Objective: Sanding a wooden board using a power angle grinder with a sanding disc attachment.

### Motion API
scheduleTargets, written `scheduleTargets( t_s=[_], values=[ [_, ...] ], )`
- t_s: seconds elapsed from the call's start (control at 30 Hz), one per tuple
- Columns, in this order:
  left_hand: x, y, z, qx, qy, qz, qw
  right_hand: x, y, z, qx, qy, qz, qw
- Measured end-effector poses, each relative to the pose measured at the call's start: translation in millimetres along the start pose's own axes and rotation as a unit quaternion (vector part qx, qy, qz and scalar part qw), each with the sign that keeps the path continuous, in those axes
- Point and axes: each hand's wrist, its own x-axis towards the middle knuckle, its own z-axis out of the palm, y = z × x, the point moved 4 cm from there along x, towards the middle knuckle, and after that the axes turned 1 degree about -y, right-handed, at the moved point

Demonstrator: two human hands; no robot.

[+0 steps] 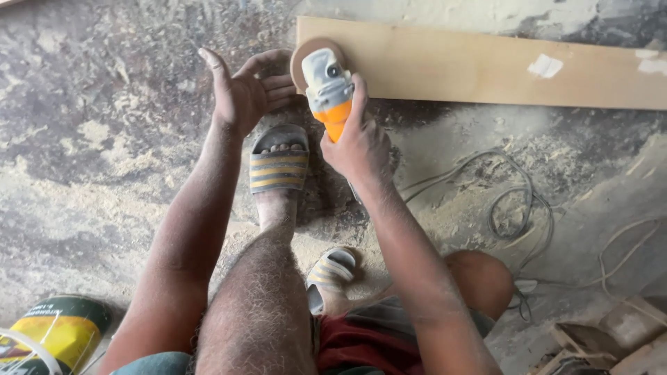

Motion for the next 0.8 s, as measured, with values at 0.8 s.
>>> scheduleTargets(
  t_s=[0.8],
  values=[
    [1,2,11,0.041,0.040,-0.013,0.998,-16,113,-19,0.093,0.013,0.233,0.968]
  ],
)
